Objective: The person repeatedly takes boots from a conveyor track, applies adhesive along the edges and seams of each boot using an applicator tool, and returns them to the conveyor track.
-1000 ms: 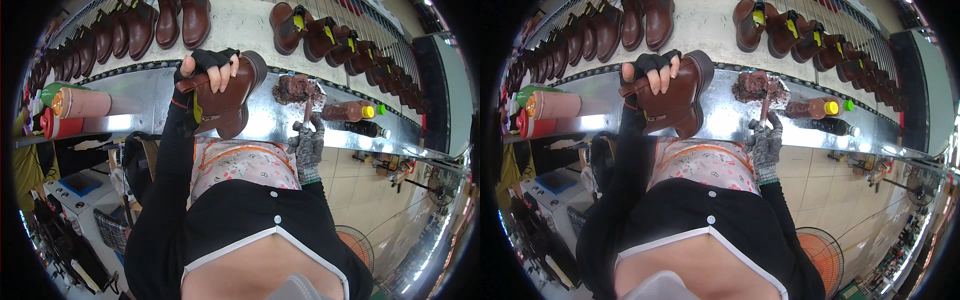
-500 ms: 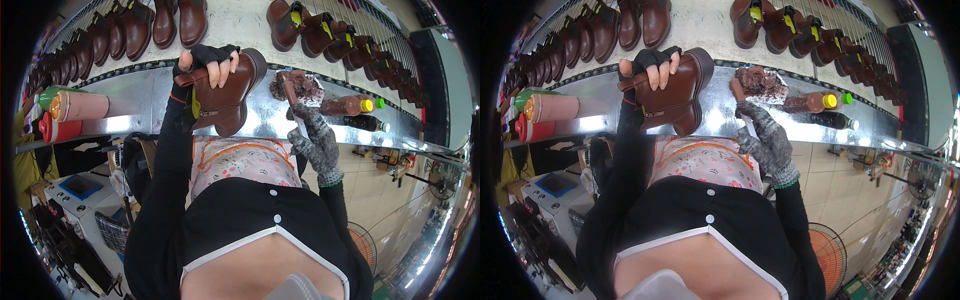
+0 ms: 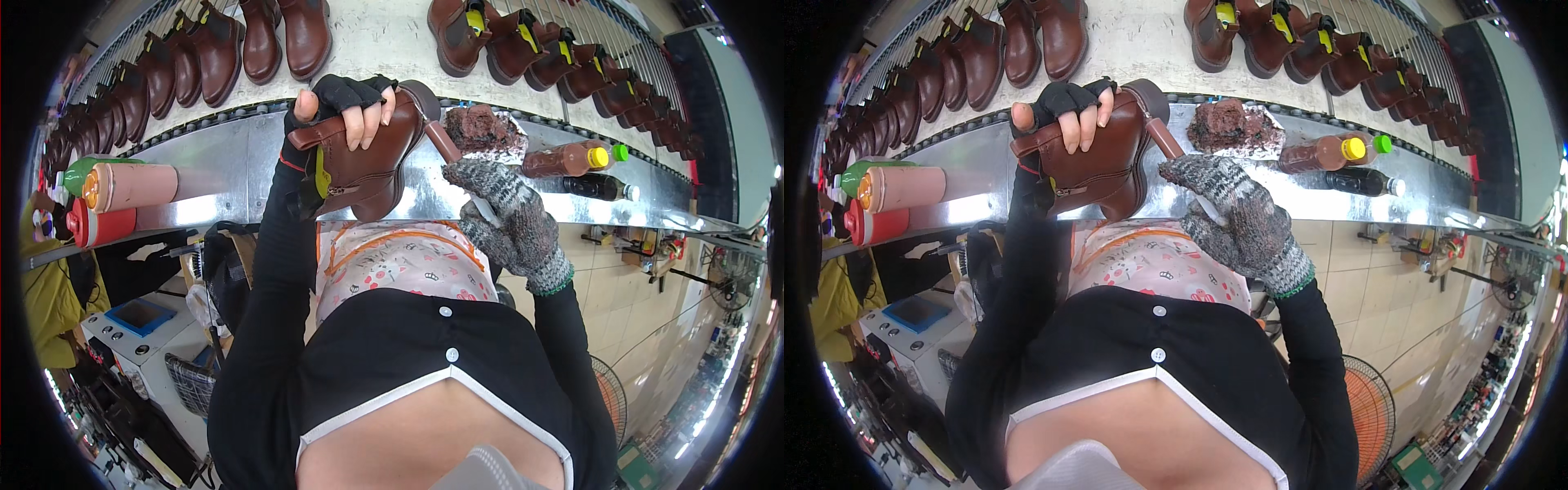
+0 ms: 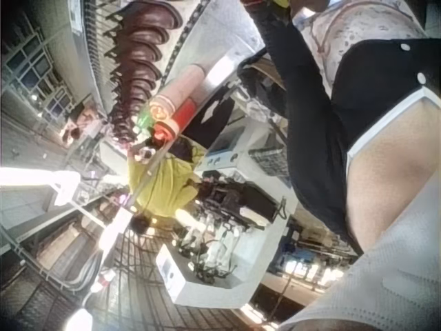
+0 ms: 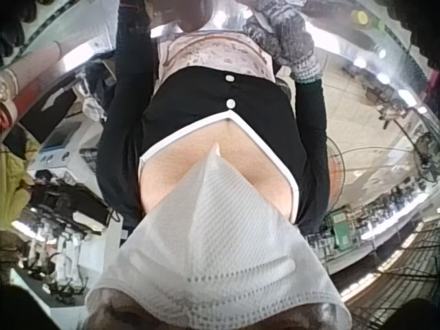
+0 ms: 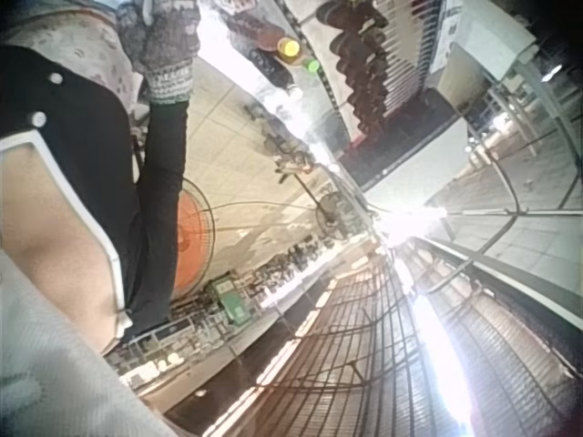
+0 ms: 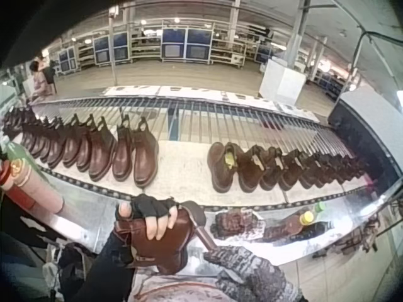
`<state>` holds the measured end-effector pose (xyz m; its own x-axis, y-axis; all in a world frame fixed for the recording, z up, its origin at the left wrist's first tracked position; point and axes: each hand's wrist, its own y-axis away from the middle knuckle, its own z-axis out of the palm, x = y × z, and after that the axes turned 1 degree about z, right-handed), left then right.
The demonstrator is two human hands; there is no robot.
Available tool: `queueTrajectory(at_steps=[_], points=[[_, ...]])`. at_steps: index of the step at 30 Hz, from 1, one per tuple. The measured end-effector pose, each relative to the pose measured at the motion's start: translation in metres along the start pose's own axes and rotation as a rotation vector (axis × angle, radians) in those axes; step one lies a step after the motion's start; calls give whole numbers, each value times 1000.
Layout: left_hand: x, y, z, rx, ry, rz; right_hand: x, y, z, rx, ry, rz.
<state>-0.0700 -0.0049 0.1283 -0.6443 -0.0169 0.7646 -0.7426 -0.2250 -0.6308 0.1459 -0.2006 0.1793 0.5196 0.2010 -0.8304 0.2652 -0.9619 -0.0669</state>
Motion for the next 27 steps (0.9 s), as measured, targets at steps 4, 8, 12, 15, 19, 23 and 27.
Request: queueTrajectory(at_steps=[4, 8, 12, 15, 19, 23, 27], points=[[-2, -1, -3, -51, 21, -8, 3, -2, -1, -3, -23, -18], [-2, -1, -3, -12, 17, -22, 0, -4, -8, 17, -29, 44], [-2, -1, -9, -62, -11, -17, 6, -10, -11, 99, -154, -4], [-4, 6, -15, 2, 17, 11, 9, -15, -9, 122, -225, -28], [-10, 20, -24, 179, 188, 73, 14, -30, 12, 146, -326, -23], [-17, 30, -42, 254, 274, 145, 29, -45, 36, 176, -337, -42], [-24, 39, -50, 326, 361, 395, 46, -57, 58, 186, -326, -113]])
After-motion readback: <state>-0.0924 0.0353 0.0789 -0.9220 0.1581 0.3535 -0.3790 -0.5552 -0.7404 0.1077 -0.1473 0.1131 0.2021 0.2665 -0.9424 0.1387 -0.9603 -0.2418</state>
